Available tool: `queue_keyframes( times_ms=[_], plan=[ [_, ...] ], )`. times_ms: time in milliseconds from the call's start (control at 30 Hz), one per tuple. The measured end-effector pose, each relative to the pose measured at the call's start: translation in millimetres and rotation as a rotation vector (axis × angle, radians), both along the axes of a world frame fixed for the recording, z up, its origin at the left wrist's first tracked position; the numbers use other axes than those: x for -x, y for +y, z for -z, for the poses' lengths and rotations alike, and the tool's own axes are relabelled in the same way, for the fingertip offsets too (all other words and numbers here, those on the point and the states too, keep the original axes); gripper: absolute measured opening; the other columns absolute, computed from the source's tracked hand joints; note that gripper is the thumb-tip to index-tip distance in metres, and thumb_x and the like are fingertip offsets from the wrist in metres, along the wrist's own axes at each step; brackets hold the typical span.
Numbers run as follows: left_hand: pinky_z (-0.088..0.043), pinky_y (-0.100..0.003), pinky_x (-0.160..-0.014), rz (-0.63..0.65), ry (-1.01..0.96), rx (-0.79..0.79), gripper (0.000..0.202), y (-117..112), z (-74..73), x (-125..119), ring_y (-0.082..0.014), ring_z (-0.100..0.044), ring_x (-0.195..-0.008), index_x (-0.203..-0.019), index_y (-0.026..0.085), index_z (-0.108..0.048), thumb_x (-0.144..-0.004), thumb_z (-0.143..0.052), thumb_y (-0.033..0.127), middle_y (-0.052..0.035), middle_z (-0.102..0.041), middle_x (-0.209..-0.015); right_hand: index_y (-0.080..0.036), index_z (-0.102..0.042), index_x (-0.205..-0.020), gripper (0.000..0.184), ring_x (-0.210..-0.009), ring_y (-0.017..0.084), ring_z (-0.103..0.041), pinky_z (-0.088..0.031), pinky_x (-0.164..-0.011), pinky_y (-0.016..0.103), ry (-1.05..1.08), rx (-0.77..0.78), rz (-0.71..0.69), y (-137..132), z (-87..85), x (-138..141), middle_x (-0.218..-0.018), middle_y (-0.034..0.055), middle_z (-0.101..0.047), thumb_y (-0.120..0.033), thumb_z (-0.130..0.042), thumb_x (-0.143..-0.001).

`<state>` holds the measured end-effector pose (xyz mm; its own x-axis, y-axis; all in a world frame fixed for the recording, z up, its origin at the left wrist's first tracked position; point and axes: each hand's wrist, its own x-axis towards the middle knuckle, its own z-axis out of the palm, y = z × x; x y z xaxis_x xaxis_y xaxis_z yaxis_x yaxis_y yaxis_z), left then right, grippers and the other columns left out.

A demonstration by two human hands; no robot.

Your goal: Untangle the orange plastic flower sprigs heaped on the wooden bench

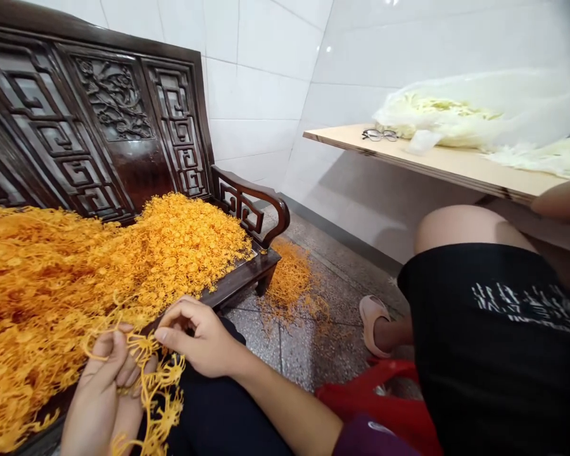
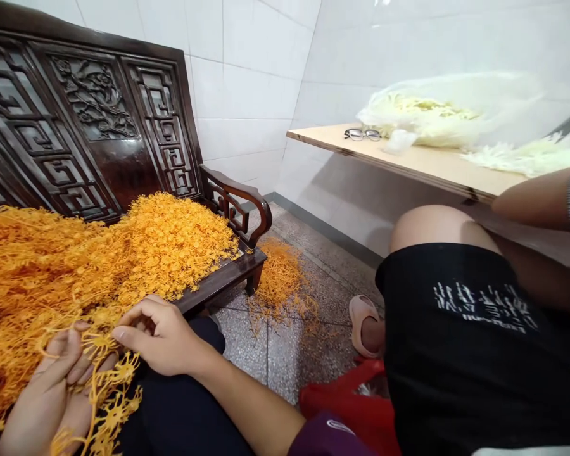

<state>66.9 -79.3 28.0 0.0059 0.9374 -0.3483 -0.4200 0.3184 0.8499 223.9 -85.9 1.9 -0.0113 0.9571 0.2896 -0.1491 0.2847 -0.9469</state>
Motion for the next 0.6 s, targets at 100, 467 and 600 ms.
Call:
queue_keyframes(
  times_ms=[100, 467, 600],
  plan=[
    [-0.040, -0.014, -0.042, 0.107, 0.006, -0.047, 0.048, 8.0, -4.2, -5.1, -0.0068, -0.034, -0.046, -0.093, 0.024, -0.069, -0.060, -0.100, 0.041, 0.0084, -0.041, -0.059, -0.020, -0.066, -0.115, 0.045, -0.074, 0.010, -0.051, -0.045, -0.069, 0.024, 0.091, 0.056, 0.017, 1.7, 6.0, 0.7, -0.092, -0.0008, -0.058, -0.044, -0.087, -0.083],
    [-0.035, -0.016, -0.039, 0.172, 0.079, -0.034, 0.042, 29.1, 0.8, -14.7, -0.0073, -0.030, -0.049, -0.083, 0.019, -0.067, -0.067, -0.095, 0.047, 0.0065, -0.037, -0.059, -0.017, -0.070, -0.096, 0.043, -0.067, 0.012, -0.055, -0.047, -0.066, 0.024, 0.218, 0.101, 0.116, 12.7, 22.2, 5.3, -0.078, 0.0001, -0.063, -0.054, -0.085, -0.080],
    [-0.037, -0.016, -0.039, 0.156, 0.108, 0.011, 0.042, 30.4, 7.9, -7.5, -0.0086, -0.033, -0.048, -0.079, 0.021, -0.063, -0.072, -0.090, 0.053, 0.0052, -0.042, -0.055, -0.019, -0.064, -0.088, 0.033, -0.070, 0.014, -0.060, -0.049, -0.067, 0.024, 0.094, -0.035, 0.147, 14.8, 21.4, 3.5, -0.080, 0.0020, -0.064, -0.049, -0.078, -0.086]
  ],
)
